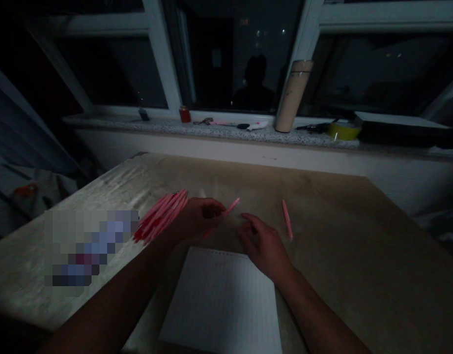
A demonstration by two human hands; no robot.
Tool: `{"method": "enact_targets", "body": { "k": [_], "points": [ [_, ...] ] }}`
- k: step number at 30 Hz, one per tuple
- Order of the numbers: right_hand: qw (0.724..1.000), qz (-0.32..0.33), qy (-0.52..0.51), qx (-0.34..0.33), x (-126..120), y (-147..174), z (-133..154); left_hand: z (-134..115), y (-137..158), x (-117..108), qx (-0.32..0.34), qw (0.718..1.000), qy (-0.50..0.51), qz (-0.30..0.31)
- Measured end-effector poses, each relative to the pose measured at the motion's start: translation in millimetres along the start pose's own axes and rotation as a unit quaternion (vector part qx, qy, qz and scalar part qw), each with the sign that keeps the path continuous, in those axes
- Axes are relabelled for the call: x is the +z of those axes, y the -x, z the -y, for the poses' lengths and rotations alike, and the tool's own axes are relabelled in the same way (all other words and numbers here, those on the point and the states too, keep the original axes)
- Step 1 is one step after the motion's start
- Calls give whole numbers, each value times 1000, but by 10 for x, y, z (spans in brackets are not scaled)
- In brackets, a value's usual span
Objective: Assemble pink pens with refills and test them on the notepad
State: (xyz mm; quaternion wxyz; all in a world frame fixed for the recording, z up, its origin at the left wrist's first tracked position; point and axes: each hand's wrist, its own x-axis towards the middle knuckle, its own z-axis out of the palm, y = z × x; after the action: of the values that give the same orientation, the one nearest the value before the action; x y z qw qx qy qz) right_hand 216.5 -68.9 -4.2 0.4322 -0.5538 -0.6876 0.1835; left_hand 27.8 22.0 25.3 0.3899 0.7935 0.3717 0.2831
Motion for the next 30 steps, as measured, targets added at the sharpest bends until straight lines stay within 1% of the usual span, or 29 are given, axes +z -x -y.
{"method": "enact_targets", "body": {
  "k": [3,5,7,8,10,12,13,15,17,18,20,22,25,27,30],
  "points": [
    [990,-56,-122,43,9,-23,53,-64,27,121,5,996,80,27],
    [970,-69,-218,86,26,-44,80,-103,49,190,-1,994,97,52],
    [937,-65,-321,124,54,-61,87,-129,69,249,-15,991,110,78],
    [915,-61,-374,139,69,-67,83,-133,76,274,-24,988,125,89],
    [863,-60,-474,164,90,-74,73,-125,82,310,-20,984,148,94],
    [815,-73,-544,189,81,-77,69,-97,78,324,-11,983,154,102],
    [796,-80,-565,202,63,-79,71,-80,74,322,-9,983,147,108],
    [772,-87,-588,225,4,-82,78,-50,64,307,-14,985,119,126],
    [757,-59,-604,242,-67,-87,82,-33,56,286,-20,985,91,144],
    [752,-42,-613,239,-100,-89,80,-29,54,278,-21,984,84,154],
    [751,-14,-621,225,-150,-96,72,-29,53,270,-23,979,85,181],
    [759,-3,-615,215,-179,-101,60,-30,56,274,-27,975,97,198],
    [772,-1,-600,209,-197,-101,43,-26,64,286,-45,970,120,204],
    [789,4,-582,197,-203,-96,35,-20,69,291,-62,967,135,207],
    [827,5,-534,176,-209,-87,25,-12,68,287,-72,964,145,210]
  ]
}}
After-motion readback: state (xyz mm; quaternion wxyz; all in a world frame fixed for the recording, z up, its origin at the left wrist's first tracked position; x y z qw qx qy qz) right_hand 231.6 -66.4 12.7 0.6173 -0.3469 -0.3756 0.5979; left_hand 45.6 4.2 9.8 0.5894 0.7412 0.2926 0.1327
